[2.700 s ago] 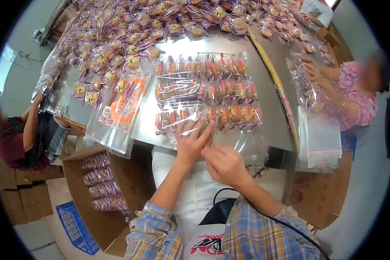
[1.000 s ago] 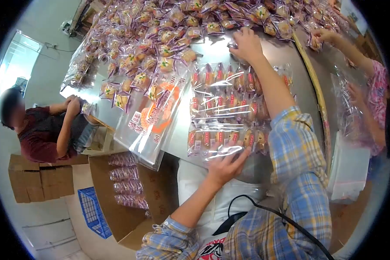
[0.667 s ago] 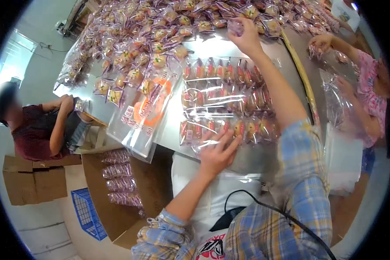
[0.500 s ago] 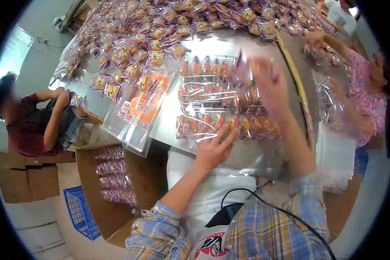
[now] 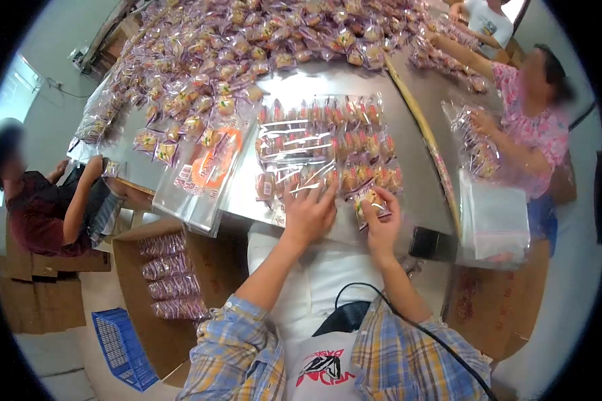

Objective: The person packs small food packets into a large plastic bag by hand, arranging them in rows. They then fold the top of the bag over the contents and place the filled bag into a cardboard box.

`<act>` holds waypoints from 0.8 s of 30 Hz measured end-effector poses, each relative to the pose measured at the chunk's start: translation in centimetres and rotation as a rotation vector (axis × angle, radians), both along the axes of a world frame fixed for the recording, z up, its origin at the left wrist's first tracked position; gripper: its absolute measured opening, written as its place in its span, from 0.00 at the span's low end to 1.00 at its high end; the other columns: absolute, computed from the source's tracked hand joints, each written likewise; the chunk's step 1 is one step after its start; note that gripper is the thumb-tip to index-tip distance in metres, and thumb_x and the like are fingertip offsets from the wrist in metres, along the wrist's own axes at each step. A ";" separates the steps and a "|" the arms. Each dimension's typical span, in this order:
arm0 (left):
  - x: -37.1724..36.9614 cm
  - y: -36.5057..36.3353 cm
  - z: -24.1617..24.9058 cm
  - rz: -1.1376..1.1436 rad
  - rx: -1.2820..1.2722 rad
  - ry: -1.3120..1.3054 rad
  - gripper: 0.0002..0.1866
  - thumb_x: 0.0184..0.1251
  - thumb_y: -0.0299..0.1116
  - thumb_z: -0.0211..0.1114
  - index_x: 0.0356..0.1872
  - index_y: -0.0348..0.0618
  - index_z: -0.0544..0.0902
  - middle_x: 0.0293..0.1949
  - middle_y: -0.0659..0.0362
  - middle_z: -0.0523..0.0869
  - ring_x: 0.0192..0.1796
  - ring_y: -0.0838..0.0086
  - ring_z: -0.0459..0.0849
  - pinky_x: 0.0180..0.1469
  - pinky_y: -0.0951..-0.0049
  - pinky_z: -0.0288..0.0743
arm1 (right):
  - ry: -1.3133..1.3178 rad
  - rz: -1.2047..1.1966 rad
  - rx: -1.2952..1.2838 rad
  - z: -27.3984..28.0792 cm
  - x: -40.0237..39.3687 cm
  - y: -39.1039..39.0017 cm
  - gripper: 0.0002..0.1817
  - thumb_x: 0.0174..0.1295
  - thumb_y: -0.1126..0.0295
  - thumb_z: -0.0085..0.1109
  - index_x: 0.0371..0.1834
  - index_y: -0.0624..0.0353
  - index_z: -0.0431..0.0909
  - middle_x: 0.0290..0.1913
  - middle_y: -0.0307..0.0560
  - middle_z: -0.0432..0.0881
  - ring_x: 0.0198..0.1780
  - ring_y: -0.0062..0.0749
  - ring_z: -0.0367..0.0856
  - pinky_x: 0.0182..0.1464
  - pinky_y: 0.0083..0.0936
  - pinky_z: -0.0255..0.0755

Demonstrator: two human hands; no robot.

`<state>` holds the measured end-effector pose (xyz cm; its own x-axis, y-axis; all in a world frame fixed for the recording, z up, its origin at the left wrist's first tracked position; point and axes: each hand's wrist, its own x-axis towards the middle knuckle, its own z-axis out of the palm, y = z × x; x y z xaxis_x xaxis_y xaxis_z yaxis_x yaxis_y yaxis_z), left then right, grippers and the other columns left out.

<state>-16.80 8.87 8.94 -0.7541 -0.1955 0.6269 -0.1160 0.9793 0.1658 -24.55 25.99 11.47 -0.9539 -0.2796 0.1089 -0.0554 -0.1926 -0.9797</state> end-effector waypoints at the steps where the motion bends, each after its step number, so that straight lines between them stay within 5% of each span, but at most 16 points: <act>1: -0.2 0.0 1.1 0.003 0.010 -0.031 0.30 0.57 0.40 0.77 0.64 0.55 0.86 0.55 0.57 0.86 0.61 0.61 0.82 0.71 0.46 0.63 | 0.087 0.010 0.042 0.1 -0.5 0.1 0.24 0.67 0.72 0.77 0.63 0.61 0.80 0.58 0.41 0.82 0.57 0.23 0.80 0.62 0.22 0.75; 6: -0.1 -0.2 4.5 0.005 0.045 -0.196 0.40 0.57 0.43 0.79 0.75 0.55 0.78 0.54 0.54 0.84 0.59 0.57 0.80 0.67 0.47 0.65 | 0.430 -0.023 0.147 -1.0 -1.9 -1.1 0.25 0.61 0.73 0.80 0.60 0.62 0.81 0.62 0.49 0.84 0.64 0.37 0.82 0.68 0.33 0.74; 11: -0.8 -0.5 4.4 0.015 0.087 -0.230 0.37 0.57 0.48 0.80 0.69 0.54 0.81 0.60 0.53 0.81 0.63 0.52 0.77 0.68 0.43 0.64 | 0.646 0.011 0.299 -0.3 -3.5 -3.0 0.27 0.59 0.73 0.80 0.62 0.62 0.82 0.66 0.58 0.85 0.70 0.52 0.82 0.72 0.39 0.75; 14: -1.4 -1.1 3.7 0.004 0.065 -0.216 0.36 0.57 0.49 0.80 0.68 0.54 0.82 0.65 0.52 0.80 0.69 0.52 0.75 0.70 0.41 0.63 | 0.909 0.128 0.551 2.9 -3.3 -1.7 0.27 0.59 0.75 0.78 0.63 0.62 0.82 0.64 0.60 0.85 0.71 0.53 0.81 0.71 0.39 0.77; 17: -1.6 -1.6 3.4 -0.042 0.111 -0.232 0.37 0.57 0.49 0.81 0.69 0.50 0.82 0.74 0.52 0.78 0.78 0.54 0.71 0.76 0.39 0.60 | 0.925 0.279 0.480 3.1 -4.3 -0.4 0.28 0.58 0.73 0.80 0.62 0.62 0.81 0.67 0.59 0.82 0.68 0.52 0.83 0.69 0.38 0.79; 21: -1.8 -2.0 3.6 -0.055 0.073 -0.288 0.36 0.58 0.46 0.79 0.69 0.48 0.81 0.72 0.54 0.82 0.76 0.55 0.74 0.79 0.36 0.58 | 0.718 0.328 0.156 0.3 -5.7 -0.2 0.31 0.56 0.69 0.85 0.60 0.60 0.76 0.69 0.58 0.76 0.67 0.47 0.83 0.66 0.36 0.80; 24: -1.7 -2.1 3.6 -0.046 0.060 -0.256 0.36 0.56 0.43 0.79 0.68 0.45 0.81 0.71 0.54 0.83 0.75 0.55 0.75 0.79 0.38 0.58 | 0.722 0.432 0.243 -0.7 -5.4 -0.6 0.32 0.56 0.68 0.86 0.59 0.59 0.73 0.70 0.58 0.73 0.68 0.44 0.82 0.62 0.35 0.82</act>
